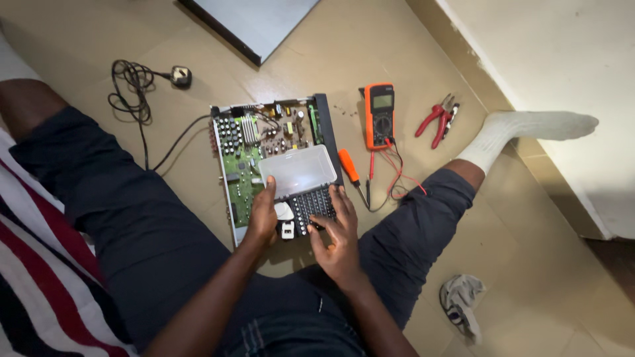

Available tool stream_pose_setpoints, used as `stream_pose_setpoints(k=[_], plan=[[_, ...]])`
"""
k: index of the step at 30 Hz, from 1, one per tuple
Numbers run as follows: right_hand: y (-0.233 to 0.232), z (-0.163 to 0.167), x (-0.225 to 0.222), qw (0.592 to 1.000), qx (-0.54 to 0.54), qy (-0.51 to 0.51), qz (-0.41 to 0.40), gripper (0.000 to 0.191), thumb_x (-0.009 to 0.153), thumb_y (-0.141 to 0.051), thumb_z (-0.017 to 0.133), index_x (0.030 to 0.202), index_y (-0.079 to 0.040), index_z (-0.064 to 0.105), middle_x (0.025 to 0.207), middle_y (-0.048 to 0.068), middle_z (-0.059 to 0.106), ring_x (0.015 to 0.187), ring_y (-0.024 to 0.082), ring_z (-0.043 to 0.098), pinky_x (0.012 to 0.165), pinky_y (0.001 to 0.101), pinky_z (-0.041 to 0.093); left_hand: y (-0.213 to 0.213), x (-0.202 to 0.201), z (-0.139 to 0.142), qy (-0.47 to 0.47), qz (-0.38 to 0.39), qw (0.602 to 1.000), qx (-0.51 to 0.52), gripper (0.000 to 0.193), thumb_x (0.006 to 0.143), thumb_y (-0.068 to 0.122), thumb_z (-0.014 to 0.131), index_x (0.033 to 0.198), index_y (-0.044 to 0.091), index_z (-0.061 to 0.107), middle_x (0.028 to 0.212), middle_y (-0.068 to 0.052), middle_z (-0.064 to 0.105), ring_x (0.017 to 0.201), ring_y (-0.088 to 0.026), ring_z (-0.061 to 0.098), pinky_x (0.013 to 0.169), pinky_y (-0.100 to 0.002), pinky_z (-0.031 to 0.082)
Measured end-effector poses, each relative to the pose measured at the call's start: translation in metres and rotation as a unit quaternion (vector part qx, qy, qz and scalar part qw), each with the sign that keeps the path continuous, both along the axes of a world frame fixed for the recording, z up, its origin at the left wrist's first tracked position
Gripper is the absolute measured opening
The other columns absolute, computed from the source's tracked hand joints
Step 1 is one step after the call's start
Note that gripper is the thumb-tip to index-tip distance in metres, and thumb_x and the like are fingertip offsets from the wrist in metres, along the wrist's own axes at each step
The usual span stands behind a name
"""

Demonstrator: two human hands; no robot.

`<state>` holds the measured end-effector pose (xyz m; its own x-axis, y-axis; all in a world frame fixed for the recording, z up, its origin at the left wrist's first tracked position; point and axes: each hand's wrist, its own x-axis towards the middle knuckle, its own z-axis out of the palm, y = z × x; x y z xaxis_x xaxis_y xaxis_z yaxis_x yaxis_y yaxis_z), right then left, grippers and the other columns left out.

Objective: The person sits on the floor with an opened DVD player on their lap, testing a green circuit board with multimeter probes, then works on the internal power board, reconnects the power cable, and uses a screwdriver on the internal components before handling a small parts container.

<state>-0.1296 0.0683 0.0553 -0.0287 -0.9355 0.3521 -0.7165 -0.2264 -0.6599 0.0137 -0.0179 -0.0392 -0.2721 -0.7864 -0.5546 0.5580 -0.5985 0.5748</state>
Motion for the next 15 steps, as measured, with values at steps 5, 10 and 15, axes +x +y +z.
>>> stream_pose_setpoints(k=[5, 10, 15], plan=[[-0.005, 0.004, 0.001, 1.0, 0.013, -0.009, -0.011, 0.013, 0.085, -0.008, 0.078, 0.096, -0.004, 0.072, 0.159, 0.022, 0.043, 0.153, 0.043, 0.033, 0.123, 0.0525, 0.031, 0.002, -0.002, -0.001, 0.02, 0.023, 0.999, -0.02, 0.051, 0.106, 0.045, 0.048, 0.116, -0.004, 0.059, 0.1, -0.016, 0.07, 0.08, -0.023, 0.073, 0.072, -0.039, 0.063], [-0.006, 0.003, -0.001, 0.999, 0.023, -0.019, -0.022, 0.018, 0.089, -0.012, 0.078, 0.103, -0.003, 0.072, 0.161, 0.021, 0.041, 0.154, 0.042, 0.032, 0.123, 0.053, 0.033, 0.004, -0.003, -0.005, -0.006, 0.017, 0.999, -0.049, 0.051, 0.106, 0.045, 0.045, 0.113, -0.003, 0.062, 0.101, -0.017, 0.071, 0.081, -0.022, 0.074, 0.072, -0.037, 0.063], [-0.013, 0.006, -0.002, 0.999, 0.01, 0.024, -0.028, 0.012, 0.085, -0.008, 0.078, 0.095, -0.004, 0.073, 0.16, 0.02, 0.043, 0.154, 0.041, 0.033, 0.125, 0.0545, 0.028, 0.005, -0.005, -0.007, -0.066, 0.019, 0.989, -0.132, 0.054, 0.107, 0.047, 0.043, 0.112, -0.002, 0.066, 0.105, -0.014, 0.073, 0.09, -0.019, 0.07, 0.082, -0.034, 0.058]])
